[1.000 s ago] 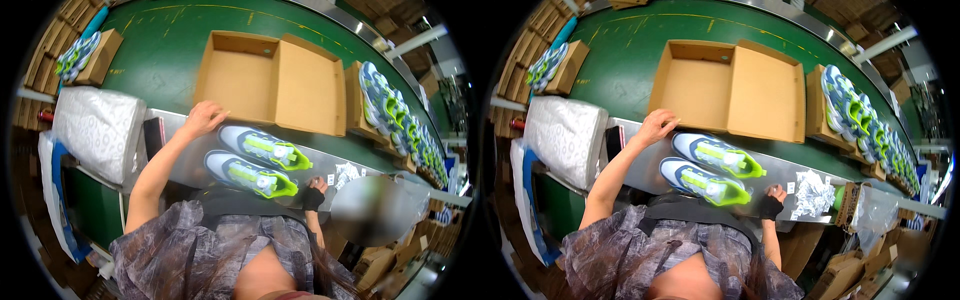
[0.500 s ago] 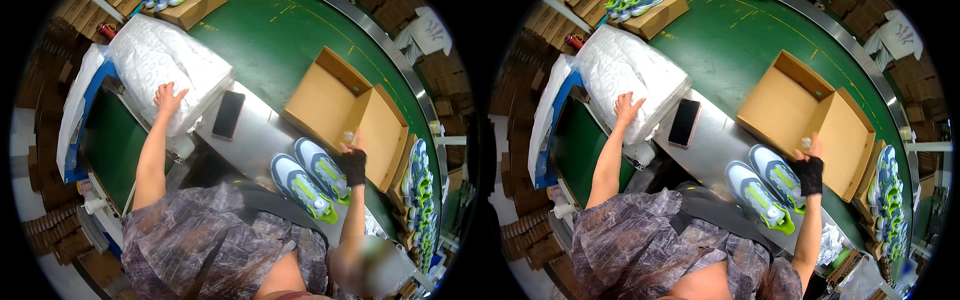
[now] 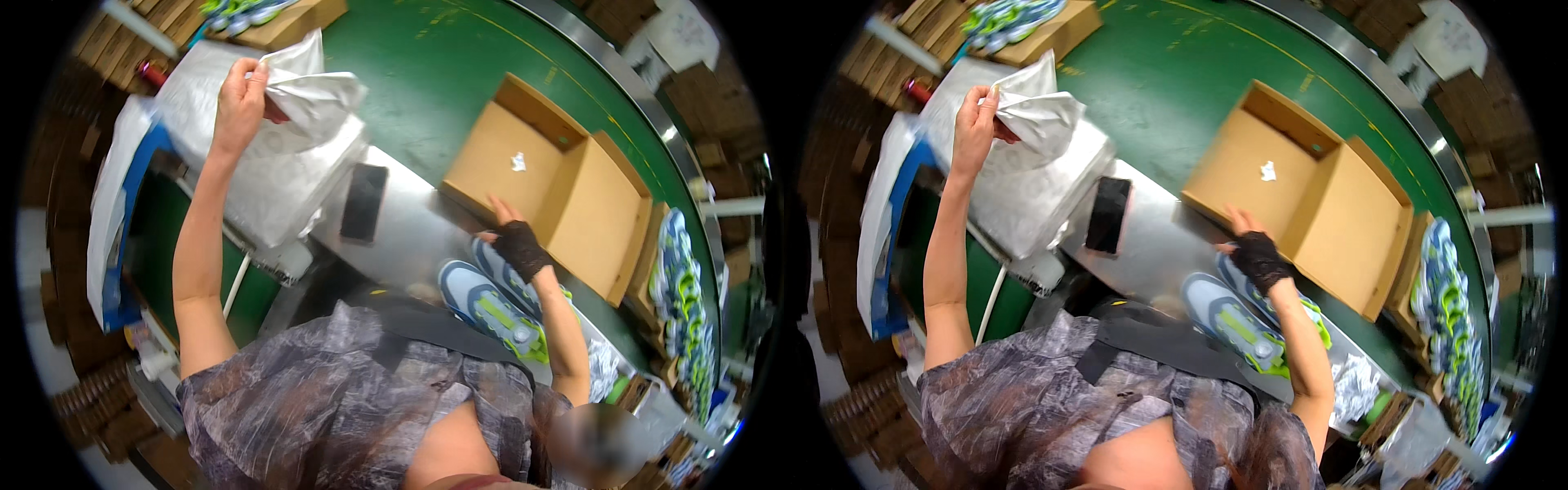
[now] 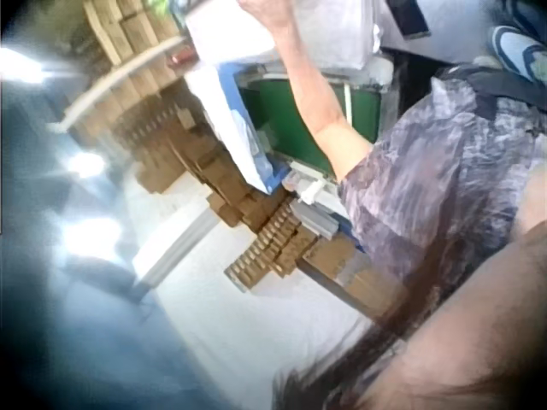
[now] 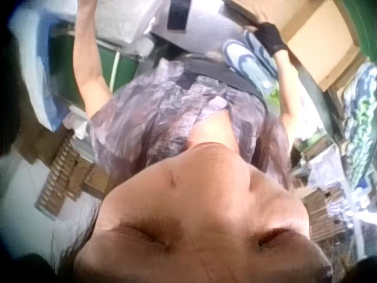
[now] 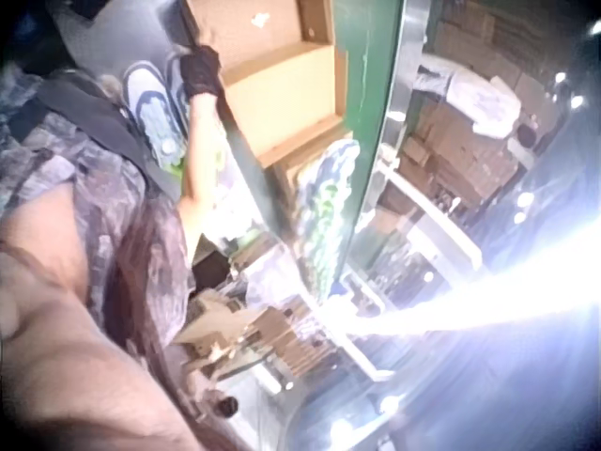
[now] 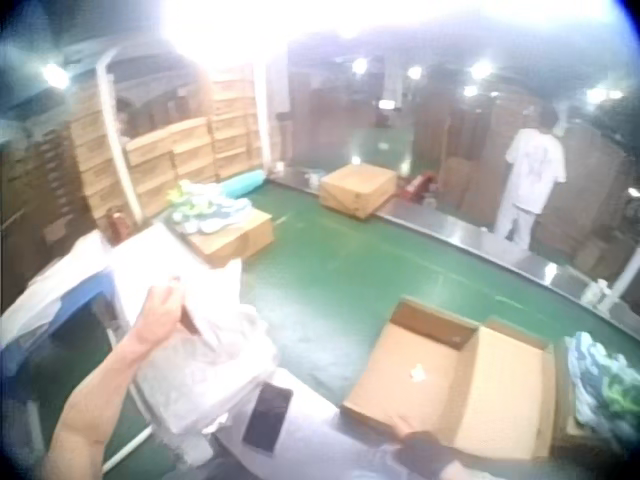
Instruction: The person repeatedly places pairs of blue and green sneakers into cardboard boxes, covers them with white tissue paper, closes the boxes, and moves them along a green conveyor belt. The process is repeated for multiple pairs in a warehouse setting.
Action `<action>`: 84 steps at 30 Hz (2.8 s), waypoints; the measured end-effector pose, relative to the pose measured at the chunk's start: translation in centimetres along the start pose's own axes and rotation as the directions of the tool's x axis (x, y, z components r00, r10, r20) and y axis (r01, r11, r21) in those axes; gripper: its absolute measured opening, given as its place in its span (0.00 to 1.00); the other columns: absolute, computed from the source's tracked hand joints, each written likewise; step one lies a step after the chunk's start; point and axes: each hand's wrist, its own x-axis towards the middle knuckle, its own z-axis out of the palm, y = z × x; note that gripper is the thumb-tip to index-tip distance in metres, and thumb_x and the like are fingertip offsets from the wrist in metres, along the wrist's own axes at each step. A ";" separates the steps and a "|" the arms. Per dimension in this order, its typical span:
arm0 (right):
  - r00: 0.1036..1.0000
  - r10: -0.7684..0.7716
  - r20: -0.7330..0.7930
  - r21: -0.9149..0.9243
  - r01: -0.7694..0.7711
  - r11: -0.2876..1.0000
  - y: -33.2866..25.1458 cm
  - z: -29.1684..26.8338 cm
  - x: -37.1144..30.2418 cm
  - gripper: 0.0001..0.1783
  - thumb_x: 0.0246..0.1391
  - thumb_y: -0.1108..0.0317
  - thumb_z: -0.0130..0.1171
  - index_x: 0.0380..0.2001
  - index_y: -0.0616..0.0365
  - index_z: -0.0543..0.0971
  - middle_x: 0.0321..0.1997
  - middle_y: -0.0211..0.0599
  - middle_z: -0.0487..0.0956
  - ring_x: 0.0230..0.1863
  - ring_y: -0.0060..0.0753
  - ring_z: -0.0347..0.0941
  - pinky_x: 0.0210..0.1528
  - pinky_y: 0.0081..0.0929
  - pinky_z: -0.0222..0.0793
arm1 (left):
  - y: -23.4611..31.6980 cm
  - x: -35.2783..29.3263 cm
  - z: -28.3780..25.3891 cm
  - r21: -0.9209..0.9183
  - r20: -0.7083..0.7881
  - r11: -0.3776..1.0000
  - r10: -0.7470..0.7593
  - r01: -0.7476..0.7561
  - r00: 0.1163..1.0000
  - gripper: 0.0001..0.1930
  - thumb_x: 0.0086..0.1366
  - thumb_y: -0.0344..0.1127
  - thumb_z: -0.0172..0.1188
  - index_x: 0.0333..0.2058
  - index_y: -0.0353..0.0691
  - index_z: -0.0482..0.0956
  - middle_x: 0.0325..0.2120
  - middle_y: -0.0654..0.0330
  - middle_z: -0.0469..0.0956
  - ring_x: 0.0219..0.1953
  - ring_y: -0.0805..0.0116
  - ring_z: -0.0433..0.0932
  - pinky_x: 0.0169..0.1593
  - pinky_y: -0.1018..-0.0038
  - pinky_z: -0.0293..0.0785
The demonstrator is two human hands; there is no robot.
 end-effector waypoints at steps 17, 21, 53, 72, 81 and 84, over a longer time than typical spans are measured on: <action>-0.309 0.841 -0.444 0.676 0.501 0.540 18.3 -11.2 -12.3 0.14 0.40 0.66 0.63 0.29 0.59 0.72 0.28 0.32 0.74 0.23 0.28 0.69 0.26 0.23 0.68 | 4.0 -7.2 31.3 0.181 0.745 0.535 0.473 -0.825 0.470 0.26 0.52 0.53 0.56 0.44 0.41 0.71 0.51 0.45 0.60 0.58 0.46 0.53 0.53 0.41 0.47; -0.425 0.886 -0.183 0.799 0.462 0.386 25.1 -9.1 -19.6 0.13 0.45 0.60 0.59 0.28 0.59 0.73 0.26 0.33 0.74 0.26 0.30 0.69 0.31 0.24 0.67 | -5.9 -3.0 27.5 0.483 0.744 0.378 0.299 -0.790 0.598 0.29 0.50 0.54 0.58 0.48 0.47 0.70 0.57 0.50 0.54 0.62 0.50 0.46 0.54 0.35 0.38; 0.623 0.741 -0.252 0.928 0.374 0.002 -2.1 -12.4 -8.8 0.24 0.45 0.68 0.55 0.48 0.59 0.67 0.44 0.42 0.73 0.44 0.38 0.70 0.47 0.31 0.65 | -12.3 11.7 19.4 0.050 0.464 0.996 -0.089 0.074 0.881 0.17 0.55 0.39 0.59 0.37 0.30 0.76 0.30 0.61 0.78 0.30 0.76 0.73 0.35 0.78 0.69; 0.721 0.674 -0.161 0.985 0.074 0.156 1.3 -11.2 6.0 0.22 0.41 0.61 0.64 0.37 0.66 0.74 0.32 0.33 0.77 0.30 0.27 0.72 0.35 0.24 0.68 | -10.3 18.0 12.6 0.176 0.531 0.955 -0.297 0.240 0.793 0.18 0.54 0.42 0.59 0.35 0.30 0.76 0.28 0.60 0.76 0.29 0.73 0.74 0.31 0.75 0.71; 0.900 0.429 0.071 0.991 -0.014 -0.134 -0.9 2.0 15.0 0.28 0.48 0.64 0.57 0.50 0.65 0.62 0.42 0.41 0.70 0.45 0.29 0.66 0.47 0.23 0.62 | -5.1 10.5 22.1 -0.221 0.888 0.827 -0.048 0.516 0.458 0.23 0.60 0.45 0.54 0.49 0.37 0.69 0.38 0.58 0.74 0.35 0.71 0.74 0.37 0.75 0.73; 0.843 0.522 -0.129 0.981 0.184 -0.055 0.2 -0.2 11.3 0.29 0.53 0.67 0.51 0.56 0.60 0.56 0.47 0.40 0.68 0.49 0.31 0.65 0.49 0.26 0.62 | -7.1 8.3 26.3 -0.283 0.856 0.720 -0.108 0.634 0.505 0.23 0.62 0.48 0.48 0.48 0.35 0.67 0.44 0.51 0.70 0.38 0.63 0.75 0.39 0.71 0.75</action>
